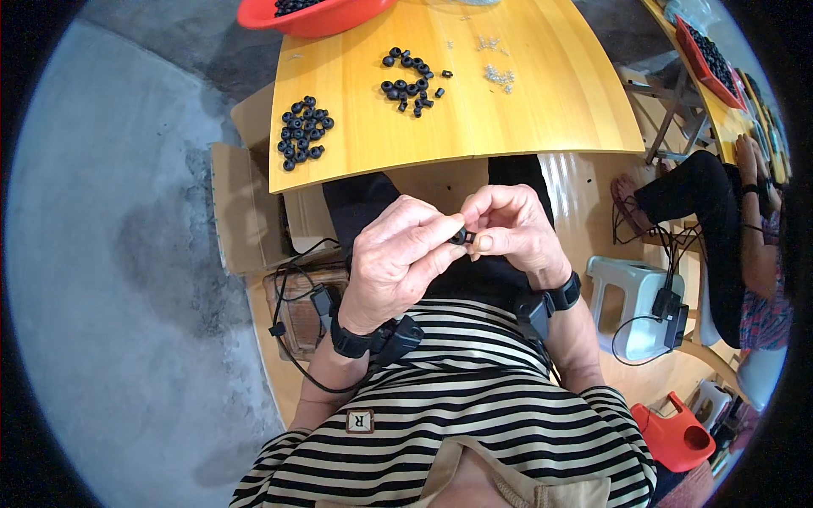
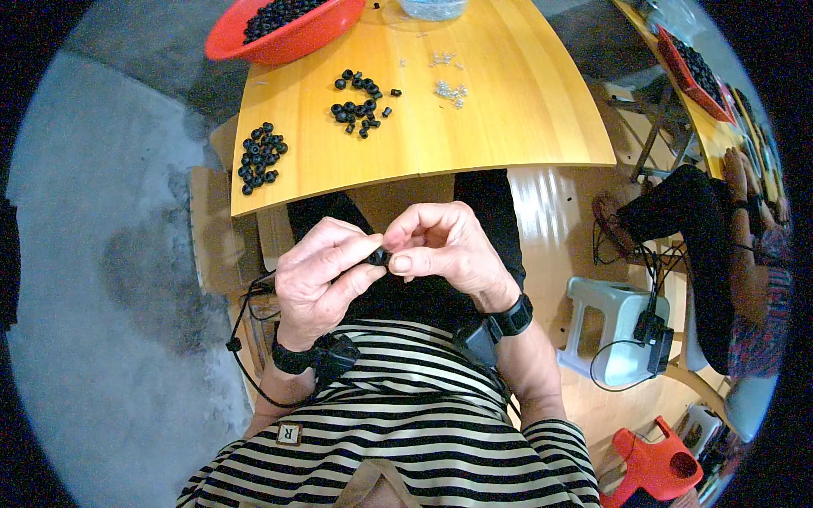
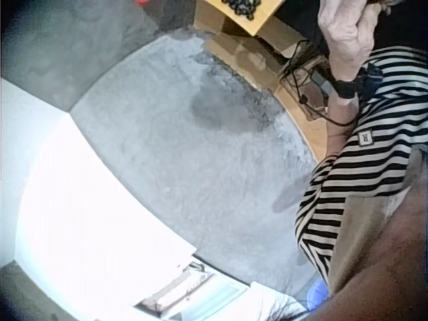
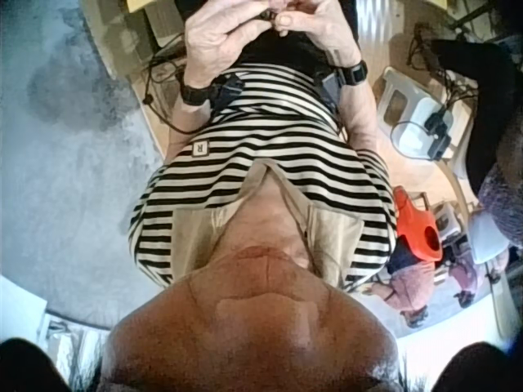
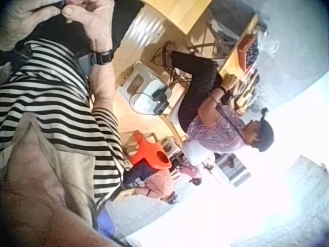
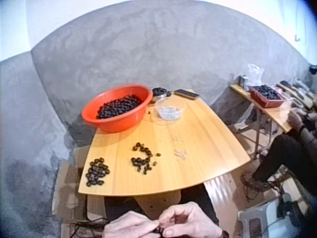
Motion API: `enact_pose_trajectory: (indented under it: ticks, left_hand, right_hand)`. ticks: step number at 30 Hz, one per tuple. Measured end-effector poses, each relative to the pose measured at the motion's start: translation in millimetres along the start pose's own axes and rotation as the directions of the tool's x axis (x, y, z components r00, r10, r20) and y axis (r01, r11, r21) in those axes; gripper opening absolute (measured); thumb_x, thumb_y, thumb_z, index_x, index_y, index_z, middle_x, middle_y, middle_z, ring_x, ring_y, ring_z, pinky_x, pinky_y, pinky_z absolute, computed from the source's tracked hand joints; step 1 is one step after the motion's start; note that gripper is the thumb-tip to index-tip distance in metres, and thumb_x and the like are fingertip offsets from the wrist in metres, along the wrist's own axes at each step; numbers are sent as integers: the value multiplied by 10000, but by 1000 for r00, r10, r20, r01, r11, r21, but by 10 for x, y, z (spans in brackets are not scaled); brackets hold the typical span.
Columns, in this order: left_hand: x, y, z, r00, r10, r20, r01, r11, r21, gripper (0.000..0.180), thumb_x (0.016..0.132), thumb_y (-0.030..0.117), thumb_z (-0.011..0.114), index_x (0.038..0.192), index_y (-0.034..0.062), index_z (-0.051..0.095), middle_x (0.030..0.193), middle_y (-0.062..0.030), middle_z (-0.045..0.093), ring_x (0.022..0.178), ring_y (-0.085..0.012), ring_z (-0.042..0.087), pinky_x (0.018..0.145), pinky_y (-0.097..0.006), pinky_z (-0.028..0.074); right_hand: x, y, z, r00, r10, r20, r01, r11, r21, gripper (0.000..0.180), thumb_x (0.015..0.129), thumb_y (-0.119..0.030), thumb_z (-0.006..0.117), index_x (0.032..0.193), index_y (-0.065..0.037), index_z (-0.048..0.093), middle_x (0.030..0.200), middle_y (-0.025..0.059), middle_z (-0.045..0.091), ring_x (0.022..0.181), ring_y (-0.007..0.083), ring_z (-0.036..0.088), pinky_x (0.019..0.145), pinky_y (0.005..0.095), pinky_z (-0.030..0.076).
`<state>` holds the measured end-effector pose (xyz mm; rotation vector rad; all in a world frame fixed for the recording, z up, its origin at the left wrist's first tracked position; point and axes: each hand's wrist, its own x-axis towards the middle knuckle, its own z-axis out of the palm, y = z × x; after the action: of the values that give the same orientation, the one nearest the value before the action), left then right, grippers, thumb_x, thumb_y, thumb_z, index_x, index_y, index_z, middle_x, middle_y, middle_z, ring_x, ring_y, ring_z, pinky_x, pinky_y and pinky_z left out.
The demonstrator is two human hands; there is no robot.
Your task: Assembling small black plastic parts by hand on a wooden table.
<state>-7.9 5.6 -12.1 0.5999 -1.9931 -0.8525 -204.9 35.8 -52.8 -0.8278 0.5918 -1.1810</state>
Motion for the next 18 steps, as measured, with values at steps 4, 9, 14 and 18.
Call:
enact_pose_trajectory:
  ticks: [4,9,14,18]
  left_hand:
    - [13,-14,39,999,47,-26,-47,999,2,343,646,9,797,980,21,718,893,-71,608,859,-236,565,744,-331,479]
    - [46,12,45,997,78,2,-78,996,32,357,629,60,809,977,44,732,967,-52,621,977,-263,549,848,-360,474]
    - [37,20,45,997,74,21,-73,997,-24,333,662,68,798,986,40,728,991,-55,627,965,-275,569,855,-370,483]
    - [-12,-53,75,999,33,-32,-36,995,-90,290,707,34,778,990,18,716,994,-78,621,941,-256,584,810,-334,493]
  right_hand:
    - [33,91,-59,996,-17,83,12,998,63,259,785,-127,771,975,23,681,790,71,677,652,113,630,626,244,538]
    - [31,103,-23,982,-12,190,-16,989,145,343,789,-184,744,1031,50,682,739,98,679,610,121,622,575,230,502]
    - [-16,127,31,993,-1,115,-9,996,91,250,744,-223,737,825,-8,636,657,66,647,517,73,546,474,180,392]
    - [3,211,214,999,2,-36,4,987,163,225,794,-186,680,698,-70,512,552,-25,495,464,41,410,429,202,283]
